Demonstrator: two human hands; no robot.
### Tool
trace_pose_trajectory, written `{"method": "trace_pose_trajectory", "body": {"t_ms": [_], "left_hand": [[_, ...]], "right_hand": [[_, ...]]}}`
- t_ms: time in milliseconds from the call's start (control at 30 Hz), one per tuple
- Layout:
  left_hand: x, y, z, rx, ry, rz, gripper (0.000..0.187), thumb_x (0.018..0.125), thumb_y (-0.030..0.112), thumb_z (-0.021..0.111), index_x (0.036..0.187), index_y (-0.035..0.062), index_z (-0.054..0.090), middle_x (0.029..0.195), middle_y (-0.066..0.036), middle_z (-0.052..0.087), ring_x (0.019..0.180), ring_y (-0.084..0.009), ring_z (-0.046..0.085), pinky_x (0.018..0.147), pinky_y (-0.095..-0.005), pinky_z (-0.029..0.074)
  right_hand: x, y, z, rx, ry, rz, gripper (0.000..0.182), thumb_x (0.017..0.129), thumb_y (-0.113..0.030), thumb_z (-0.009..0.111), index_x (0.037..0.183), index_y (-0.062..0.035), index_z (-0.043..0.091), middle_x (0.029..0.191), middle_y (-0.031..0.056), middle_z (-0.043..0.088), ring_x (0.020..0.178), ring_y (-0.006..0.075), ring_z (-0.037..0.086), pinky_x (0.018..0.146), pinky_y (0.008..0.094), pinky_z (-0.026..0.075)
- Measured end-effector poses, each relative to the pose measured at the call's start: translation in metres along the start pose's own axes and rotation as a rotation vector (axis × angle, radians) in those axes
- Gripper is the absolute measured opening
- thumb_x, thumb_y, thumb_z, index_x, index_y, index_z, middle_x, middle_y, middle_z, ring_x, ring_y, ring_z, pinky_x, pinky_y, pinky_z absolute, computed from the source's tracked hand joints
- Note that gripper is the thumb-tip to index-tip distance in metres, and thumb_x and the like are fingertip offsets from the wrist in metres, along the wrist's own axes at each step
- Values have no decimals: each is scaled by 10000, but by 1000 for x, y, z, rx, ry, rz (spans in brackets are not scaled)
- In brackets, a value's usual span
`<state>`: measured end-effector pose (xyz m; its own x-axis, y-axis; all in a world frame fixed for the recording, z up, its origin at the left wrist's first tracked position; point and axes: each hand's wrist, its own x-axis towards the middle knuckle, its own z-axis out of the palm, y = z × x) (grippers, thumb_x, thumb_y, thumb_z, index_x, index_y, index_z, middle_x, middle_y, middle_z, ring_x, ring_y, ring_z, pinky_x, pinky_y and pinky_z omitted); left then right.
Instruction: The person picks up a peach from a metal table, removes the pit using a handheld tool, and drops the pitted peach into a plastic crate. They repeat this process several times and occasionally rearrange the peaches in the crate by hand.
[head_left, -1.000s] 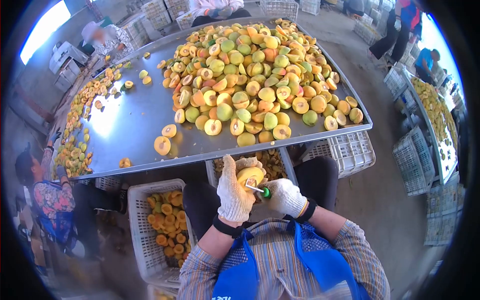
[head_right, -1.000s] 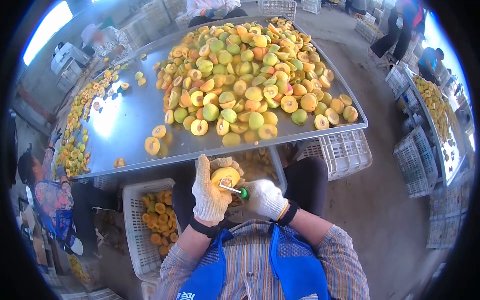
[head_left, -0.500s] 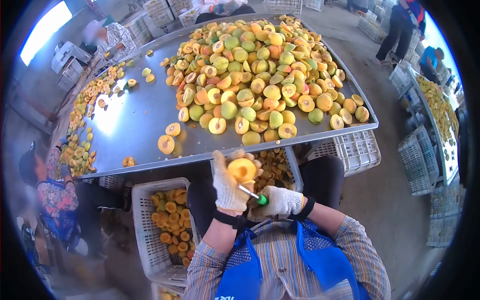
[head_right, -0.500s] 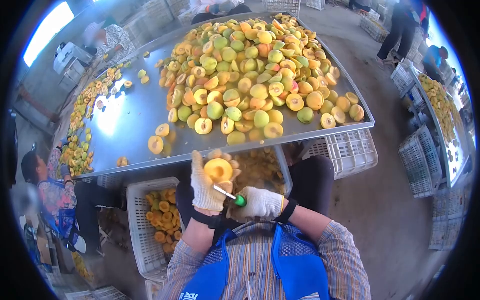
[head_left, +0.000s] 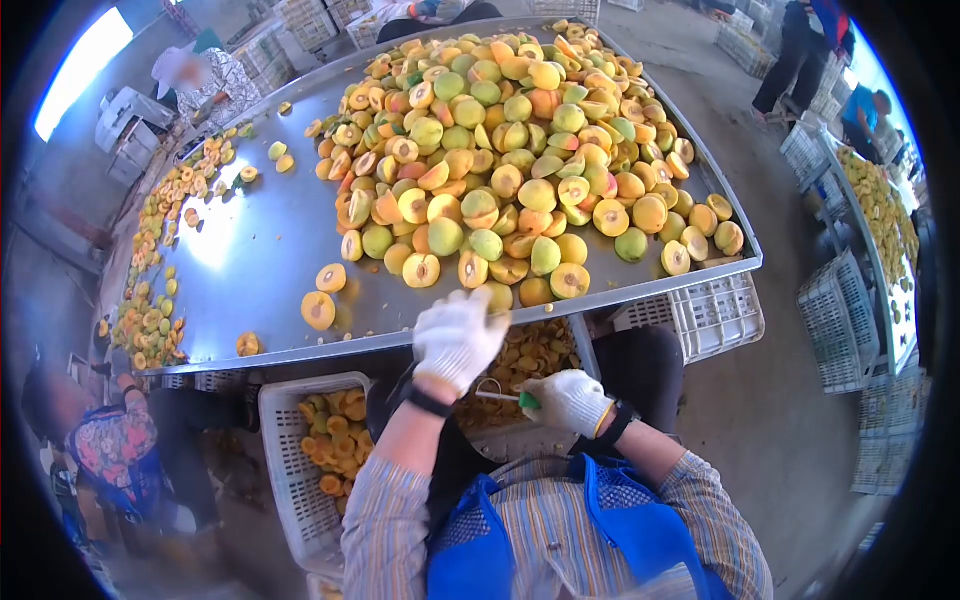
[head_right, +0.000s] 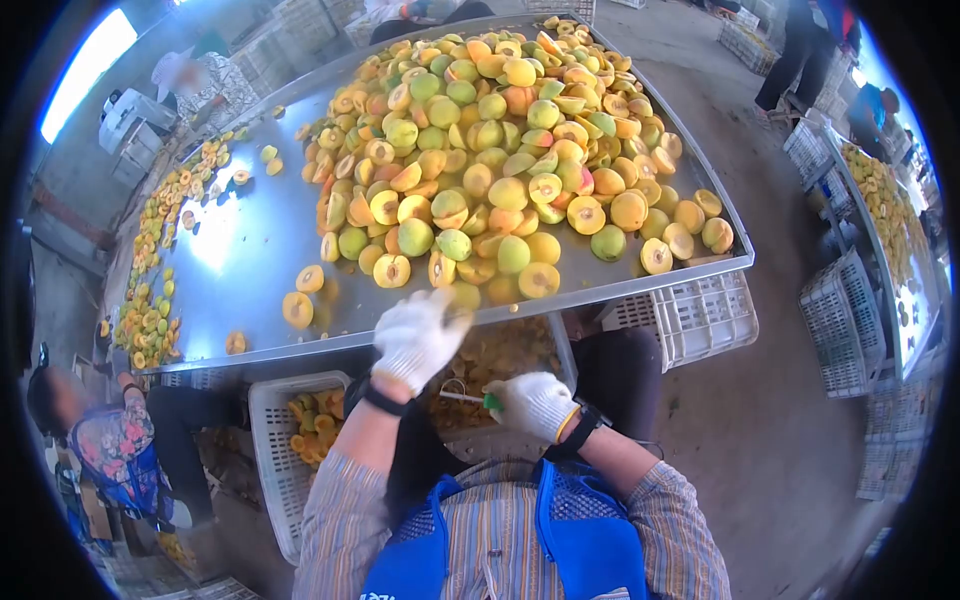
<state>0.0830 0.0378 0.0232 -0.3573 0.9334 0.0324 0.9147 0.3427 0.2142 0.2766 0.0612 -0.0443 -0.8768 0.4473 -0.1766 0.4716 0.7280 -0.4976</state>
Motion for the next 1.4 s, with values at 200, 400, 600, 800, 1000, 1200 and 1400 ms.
{"method": "trace_pose_trajectory", "body": {"t_ms": [200,400,600,800,1000,1200,1400], "left_hand": [[76,16,24,59,-299,-265,578,810,515,683,1191,89,593,1152,-216,673,1084,-358,657,907,-483,523],[35,-48,10,-501,-97,-218,490,768,279,727,1163,32,576,1072,-221,687,1019,-334,677,890,-386,528],[-38,-54,-8,-2229,4,-84,537,976,527,500,1195,41,561,1082,-237,652,771,-288,665,576,-328,526],[-76,-26,6,-2351,-54,-132,496,994,451,517,1237,22,567,1146,-261,626,899,-341,657,713,-382,557],[-89,-9,9,-2416,-26,-69,402,973,283,551,1237,-20,575,1226,-260,601,1108,-388,601,955,-477,510],[-92,-1,13,-2446,-97,-104,354,973,214,527,1215,-39,582,1221,-223,620,1142,-347,597,1029,-458,471],[-90,28,32,-2298,103,-215,260,972,154,550,1184,12,600,1169,-127,649,1113,-248,617,1017,-383,482]], "right_hand": [[-6,3,-1,14,-11,-42,216,865,-303,628,989,-138,693,711,146,682,635,342,684,566,467,545],[-12,-1,-26,105,27,26,289,869,-339,640,1077,-146,694,745,147,690,693,360,684,631,465,550],[-14,-40,-49,293,121,98,344,869,-349,671,1162,-169,673,810,155,703,740,374,685,668,455,553],[-22,-73,-58,281,107,175,332,874,-361,666,1142,-165,673,807,165,695,746,391,679,659,471,550],[-29,-60,-39,330,253,228,338,883,-356,674,1137,-133,678,813,166,699,729,378,687,653,454,548],[-24,-60,-59,666,477,282,271,870,-181,704,1133,-116,682,883,147,707,783,327,693,712,416,551],[-8,-64,-50,-22,696,-143,431,740,-82,670,1169,-52,633,959,137,652,872,353,629,749,456,494]]}}
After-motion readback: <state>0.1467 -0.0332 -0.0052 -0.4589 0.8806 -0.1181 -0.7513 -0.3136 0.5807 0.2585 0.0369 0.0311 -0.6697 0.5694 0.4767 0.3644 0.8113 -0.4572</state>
